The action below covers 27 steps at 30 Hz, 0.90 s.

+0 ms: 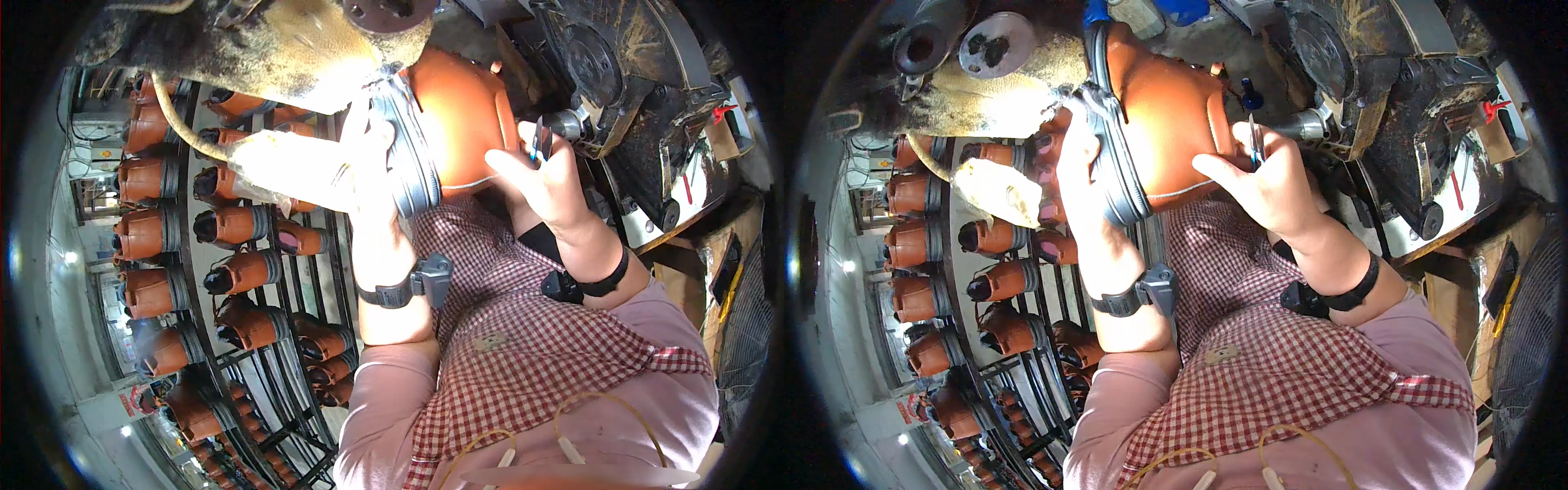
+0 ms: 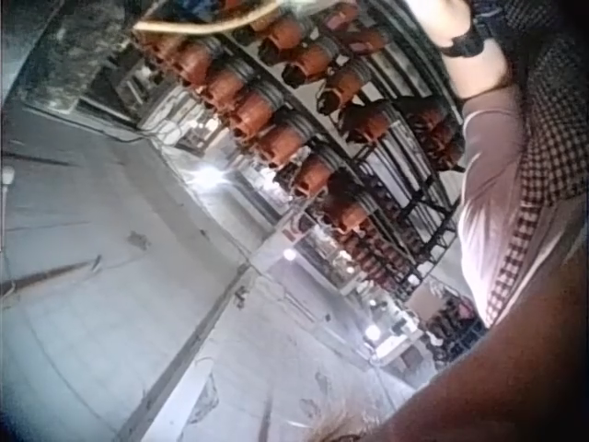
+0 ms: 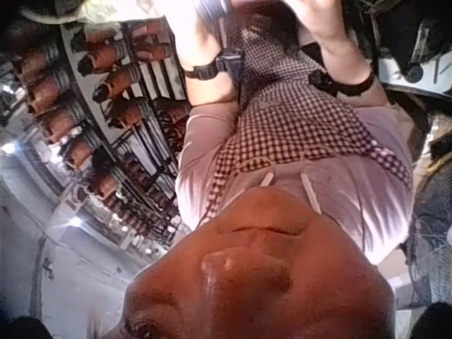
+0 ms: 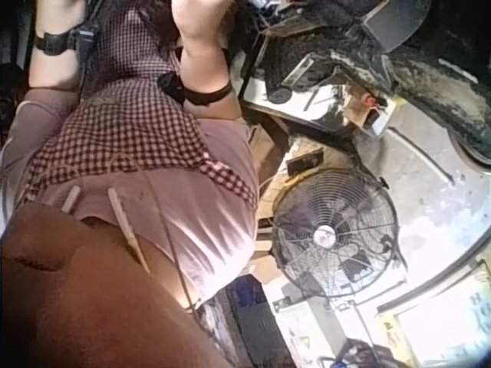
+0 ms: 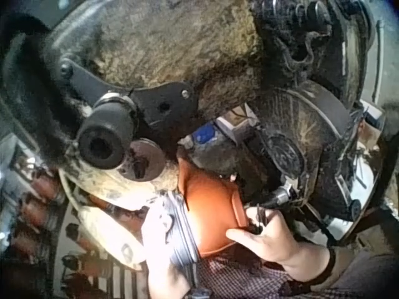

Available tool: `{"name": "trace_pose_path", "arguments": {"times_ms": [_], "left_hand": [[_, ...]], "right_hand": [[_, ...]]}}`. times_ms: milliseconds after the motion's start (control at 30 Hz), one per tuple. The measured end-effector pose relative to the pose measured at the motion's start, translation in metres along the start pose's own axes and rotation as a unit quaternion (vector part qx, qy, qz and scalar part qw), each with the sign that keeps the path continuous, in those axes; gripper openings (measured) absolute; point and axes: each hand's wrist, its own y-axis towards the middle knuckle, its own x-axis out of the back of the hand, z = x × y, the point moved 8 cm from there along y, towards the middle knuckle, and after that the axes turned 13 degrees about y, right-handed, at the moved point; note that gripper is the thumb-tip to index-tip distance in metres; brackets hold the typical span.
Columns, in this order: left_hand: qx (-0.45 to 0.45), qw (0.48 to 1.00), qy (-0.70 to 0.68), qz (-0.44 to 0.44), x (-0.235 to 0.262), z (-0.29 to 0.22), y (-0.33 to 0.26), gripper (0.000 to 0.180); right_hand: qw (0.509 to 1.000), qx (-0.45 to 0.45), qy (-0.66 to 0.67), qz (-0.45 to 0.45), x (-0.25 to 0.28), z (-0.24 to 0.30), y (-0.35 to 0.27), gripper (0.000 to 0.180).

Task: Processing shoe soles using a finishing machine and organizing them on a rack.

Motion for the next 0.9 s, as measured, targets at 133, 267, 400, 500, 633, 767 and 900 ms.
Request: {"name": "trace_pose_path", "arguments": {"times_ms": [133, 267, 400, 500, 633, 767, 900], "left_hand": [[0.205, 0.973, 0.048, -0.099, 0.008, 0.015, -0.007, 0.047], [0.04, 0.983, 0.175, -0.023, 0.003, -0.009, -0.011, 0.048], [0.216, 0.972, 0.077, -0.043, 0.013, 0.033, 0.005, 0.047], [0.271, 0.961, 0.014, -0.056, 0.021, 0.043, 0.0, 0.044], [0.1, 0.992, 0.055, -0.06, 0.013, 0.017, -0.005, 0.042], [0.13, 0.976, -0.078, -0.154, 0.05, 0.05, -0.024, 0.058], [0.063, 0.962, -0.136, -0.226, 0.074, 0.027, -0.065, 0.072]], "right_hand": [[1.0, -0.007, 0.012, 0.009, -0.009, 0.008, 0.008, 0.024], [0.999, 0.026, 0.01, 0.022, 0.001, -0.001, 0.011, 0.016], [1.0, 0.012, 0.021, -0.005, 0.008, -0.004, 0.015, 0.015], [0.972, -0.03, 0.148, -0.178, 0.037, -0.031, 0.021, 0.03], [0.974, -0.072, 0.087, -0.195, 0.05, -0.036, 0.037, 0.062], [0.964, -0.066, 0.253, -0.059, 0.045, -0.034, 0.034, 0.051], [0.992, 0.012, 0.104, -0.07, 0.035, 0.002, 0.004, 0.017]]}}
